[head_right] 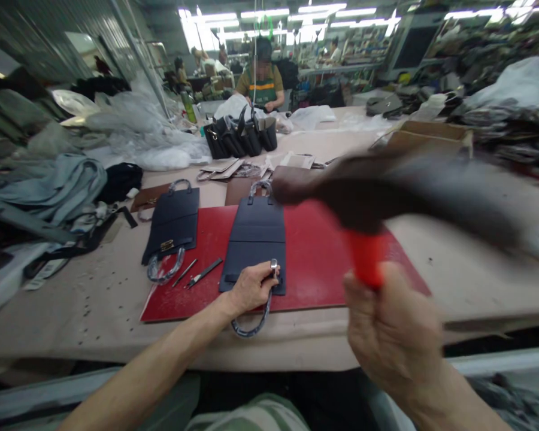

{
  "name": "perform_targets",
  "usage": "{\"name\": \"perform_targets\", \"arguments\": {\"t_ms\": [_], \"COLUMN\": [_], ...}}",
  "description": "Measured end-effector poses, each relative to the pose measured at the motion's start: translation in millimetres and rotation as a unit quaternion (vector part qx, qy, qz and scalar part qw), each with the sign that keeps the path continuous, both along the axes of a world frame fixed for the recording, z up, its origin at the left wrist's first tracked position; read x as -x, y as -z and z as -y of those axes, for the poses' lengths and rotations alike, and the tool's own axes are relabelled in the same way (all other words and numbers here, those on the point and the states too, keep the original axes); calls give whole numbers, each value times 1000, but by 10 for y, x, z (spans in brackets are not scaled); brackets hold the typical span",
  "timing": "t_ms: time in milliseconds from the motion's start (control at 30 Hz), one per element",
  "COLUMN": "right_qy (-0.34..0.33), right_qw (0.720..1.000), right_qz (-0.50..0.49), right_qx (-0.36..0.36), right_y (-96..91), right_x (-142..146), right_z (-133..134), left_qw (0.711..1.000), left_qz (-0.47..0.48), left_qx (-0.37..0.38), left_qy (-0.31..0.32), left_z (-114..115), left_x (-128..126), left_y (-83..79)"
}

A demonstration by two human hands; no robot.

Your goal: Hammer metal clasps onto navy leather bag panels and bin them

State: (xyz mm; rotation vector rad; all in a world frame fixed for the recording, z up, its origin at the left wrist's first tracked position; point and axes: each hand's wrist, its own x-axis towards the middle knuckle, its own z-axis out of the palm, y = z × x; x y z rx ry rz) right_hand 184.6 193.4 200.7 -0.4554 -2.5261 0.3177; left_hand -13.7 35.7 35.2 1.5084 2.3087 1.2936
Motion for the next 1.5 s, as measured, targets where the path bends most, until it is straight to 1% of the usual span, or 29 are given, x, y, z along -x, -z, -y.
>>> {"name": "perform_targets", "arguments": {"t_ms": [33,67,133,167,233,300,333,400,467,567,633,733,767,867,900,933,967,1000,1033,1067,1100,1133,1200,1267,1333,1433,1500], "right_qy": [-39,-63,-81,-69,-43,-23,-16,-4,9,1,-43,-136,-156,-175,-175,-176,-178,-180,-183,-184,-184,-184,-184,-186,-186,-186,-186], "right_qw": [999,995,987,985,981,973,972,974,980,990,992,984,980,976,976,976,976,975,975,975,975,975,976,976,977,977,977], "right_qz": [38,75,141,154,163,172,177,180,169,132,113,115,119,123,123,123,124,123,123,121,119,116,110,105,102,99,97], "right_qx": [-2,-7,6,26,93,149,156,135,105,57,36,32,32,36,38,38,38,36,35,34,35,35,38,39,38,28,21], "right_y": [55,116,234,293,433,628,744,975,1161,1326,1412,1596,1666,1834,1864,1880,1886,1884,1879,1872,1868,1865,1868,1873,1875,1869,1870], "right_x": [-5,-13,-34,-41,-27,45,104,251,403,580,662,745,762,786,786,785,783,780,777,774,772,770,768,767,768,770,770], "right_z": [-14,-46,-159,-236,-413,-594,-678,-811,-874,-795,-629,-295,-193,-4,15,17,8,-6,-21,-34,-42,-47,-47,-42,-38,-35,-36], "left_qw": [1000,1000,1000,1000,1000,1000,1000,1000,1000,1000,1000,1000,999,997,996,994,985,966,939,914,900,900,921,939,944,928,905], "left_qz": [-1,-2,0,2,8,12,12,12,11,8,7,1,-3,-5,16,55,112,180,243,291,318,324,294,236,165,84,53], "left_qx": [1,3,7,7,5,6,8,9,5,-3,-10,-27,-36,-66,-79,-96,-121,-153,-183,-204,-211,-204,-148,-69,15,112,176], "left_qy": [0,0,-2,-5,-11,-13,-10,-4,-4,-7,-6,-1,5,34,26,-2,-51,-108,-160,-195,-209,-210,-209,-241,-286,-345,-384], "left_z": [0,0,1,2,3,4,4,4,7,17,26,42,46,46,40,32,28,30,45,78,135,218,451,741,1030,1376,1532], "left_x": [-1,-2,-5,-7,-8,-6,-4,-1,-2,-11,-18,-36,-45,-74,-76,-69,-49,-17,28,80,136,188,261,285,285,331,418], "left_y": [-2,-2,0,1,1,-5,-10,-21,-30,-38,-36,-1,22,98,113,116,104,75,29,-28,-93,-159,-272,-339,-357,-340,-338]}}
